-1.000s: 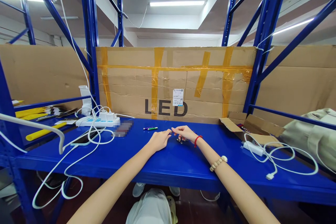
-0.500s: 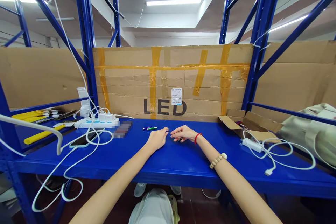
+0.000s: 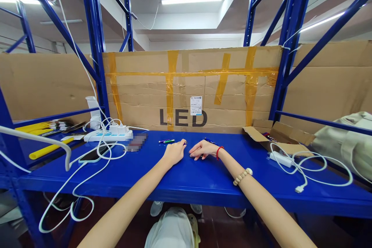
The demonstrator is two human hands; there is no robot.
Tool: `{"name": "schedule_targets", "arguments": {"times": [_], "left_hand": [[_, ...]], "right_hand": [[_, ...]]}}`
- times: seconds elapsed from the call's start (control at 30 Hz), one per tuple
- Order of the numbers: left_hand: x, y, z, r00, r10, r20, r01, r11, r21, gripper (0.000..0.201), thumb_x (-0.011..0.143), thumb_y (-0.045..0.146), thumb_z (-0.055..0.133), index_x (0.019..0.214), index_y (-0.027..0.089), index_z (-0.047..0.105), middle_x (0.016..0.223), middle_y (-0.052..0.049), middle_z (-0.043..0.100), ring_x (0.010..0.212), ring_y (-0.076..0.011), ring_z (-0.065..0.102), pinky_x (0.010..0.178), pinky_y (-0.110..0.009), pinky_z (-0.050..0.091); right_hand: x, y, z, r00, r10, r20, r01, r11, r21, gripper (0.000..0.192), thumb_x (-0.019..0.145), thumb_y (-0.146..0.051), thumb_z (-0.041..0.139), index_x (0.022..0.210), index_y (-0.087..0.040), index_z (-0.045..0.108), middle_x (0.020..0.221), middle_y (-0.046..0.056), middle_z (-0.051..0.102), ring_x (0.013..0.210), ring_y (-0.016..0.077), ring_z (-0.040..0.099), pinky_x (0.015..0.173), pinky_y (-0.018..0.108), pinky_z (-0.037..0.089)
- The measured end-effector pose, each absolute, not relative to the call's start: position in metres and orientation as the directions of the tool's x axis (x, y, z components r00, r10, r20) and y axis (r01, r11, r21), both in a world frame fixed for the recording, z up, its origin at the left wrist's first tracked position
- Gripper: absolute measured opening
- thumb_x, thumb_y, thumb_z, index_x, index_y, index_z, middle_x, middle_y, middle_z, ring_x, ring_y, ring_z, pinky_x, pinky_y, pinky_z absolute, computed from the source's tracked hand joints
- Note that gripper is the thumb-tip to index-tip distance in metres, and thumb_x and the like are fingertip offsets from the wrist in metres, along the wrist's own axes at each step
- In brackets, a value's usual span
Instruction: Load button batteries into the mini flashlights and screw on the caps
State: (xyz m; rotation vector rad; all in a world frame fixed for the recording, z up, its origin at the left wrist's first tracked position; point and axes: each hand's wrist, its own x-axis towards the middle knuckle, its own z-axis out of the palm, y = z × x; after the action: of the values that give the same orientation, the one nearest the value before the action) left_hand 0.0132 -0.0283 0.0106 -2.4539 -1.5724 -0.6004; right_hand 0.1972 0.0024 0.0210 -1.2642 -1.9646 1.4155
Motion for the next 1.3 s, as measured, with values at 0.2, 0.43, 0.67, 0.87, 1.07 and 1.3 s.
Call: {"name": "schedule_targets", "arguments": {"times": [0.2, 0.43, 0.67, 0.87, 1.07, 1.3], "left_hand": [[0.0136, -0.0282, 0.0099, 0.368, 0.833, 0.413, 0.898, -0.434, 0.075, 0.029, 0.094, 0.027, 0.039, 0.117, 0.013, 0.049, 0.099, -0.007, 0.061, 0.085, -0.0169, 0.061, 0.076, -0.036, 0.049], [0.0147, -0.0298, 0.0110, 0.368, 0.838, 0.403, 0.900, -0.430, 0.072, 0.030, 0.094, 0.028, 0.038, 0.117, 0.013, 0.049, 0.100, -0.008, 0.061, 0.087, -0.0174, 0.061, 0.077, -0.037, 0.049], [0.0146, -0.0309, 0.0125, 0.370, 0.837, 0.404, 0.900, -0.431, 0.068, 0.030, 0.094, 0.028, 0.039, 0.117, 0.012, 0.050, 0.100, -0.008, 0.061, 0.087, -0.0174, 0.061, 0.077, -0.037, 0.049], [0.0149, -0.0313, 0.0122, 0.368, 0.836, 0.408, 0.899, -0.431, 0.073, 0.029, 0.094, 0.028, 0.039, 0.116, 0.012, 0.050, 0.099, -0.007, 0.061, 0.085, -0.0170, 0.061, 0.075, -0.036, 0.050], [0.0147, -0.0311, 0.0127, 0.371, 0.839, 0.398, 0.899, -0.431, 0.071, 0.029, 0.095, 0.028, 0.038, 0.117, 0.012, 0.049, 0.098, -0.007, 0.061, 0.085, -0.0171, 0.061, 0.076, -0.036, 0.050], [0.0142, -0.0307, 0.0129, 0.387, 0.839, 0.383, 0.892, -0.445, 0.074, 0.030, 0.095, 0.029, 0.037, 0.118, 0.013, 0.048, 0.100, -0.007, 0.061, 0.084, -0.0170, 0.061, 0.075, -0.036, 0.049]], "right_hand": [[0.1957, 0.0021, 0.0205, -0.503, 0.845, -0.181, 0.467, 0.090, -0.880, 0.025, 0.066, -0.020, 0.074, 0.089, -0.012, 0.068, 0.084, 0.005, 0.069, 0.066, 0.0103, 0.065, 0.042, 0.010, 0.044], [0.1941, 0.0010, 0.0212, -0.493, 0.852, -0.175, 0.510, 0.120, -0.852, 0.020, 0.072, -0.016, 0.070, 0.090, -0.010, 0.066, 0.077, 0.004, 0.067, 0.062, 0.0084, 0.063, 0.043, 0.010, 0.044], [0.1935, 0.0006, 0.0217, -0.482, 0.862, -0.158, 0.539, 0.150, -0.829, 0.017, 0.078, -0.013, 0.065, 0.095, -0.010, 0.064, 0.080, 0.003, 0.066, 0.062, 0.0077, 0.062, 0.043, 0.011, 0.044], [0.1953, 0.0051, 0.0196, -0.463, 0.875, -0.142, 0.581, 0.178, -0.794, 0.015, 0.081, -0.011, 0.062, 0.096, -0.009, 0.062, 0.075, 0.001, 0.063, 0.058, 0.0070, 0.059, 0.044, 0.013, 0.045], [0.1937, 0.0041, 0.0187, -0.443, 0.893, -0.074, 0.580, 0.223, -0.783, 0.016, 0.082, -0.012, 0.060, 0.099, -0.010, 0.060, 0.079, 0.001, 0.063, 0.057, 0.0069, 0.058, 0.043, 0.013, 0.045], [0.1911, 0.0055, 0.0192, -0.324, 0.938, 0.121, 0.587, 0.300, -0.752, 0.023, 0.088, -0.021, 0.055, 0.108, -0.011, 0.055, 0.087, 0.004, 0.061, 0.056, 0.0060, 0.056, 0.046, 0.016, 0.047]]}}
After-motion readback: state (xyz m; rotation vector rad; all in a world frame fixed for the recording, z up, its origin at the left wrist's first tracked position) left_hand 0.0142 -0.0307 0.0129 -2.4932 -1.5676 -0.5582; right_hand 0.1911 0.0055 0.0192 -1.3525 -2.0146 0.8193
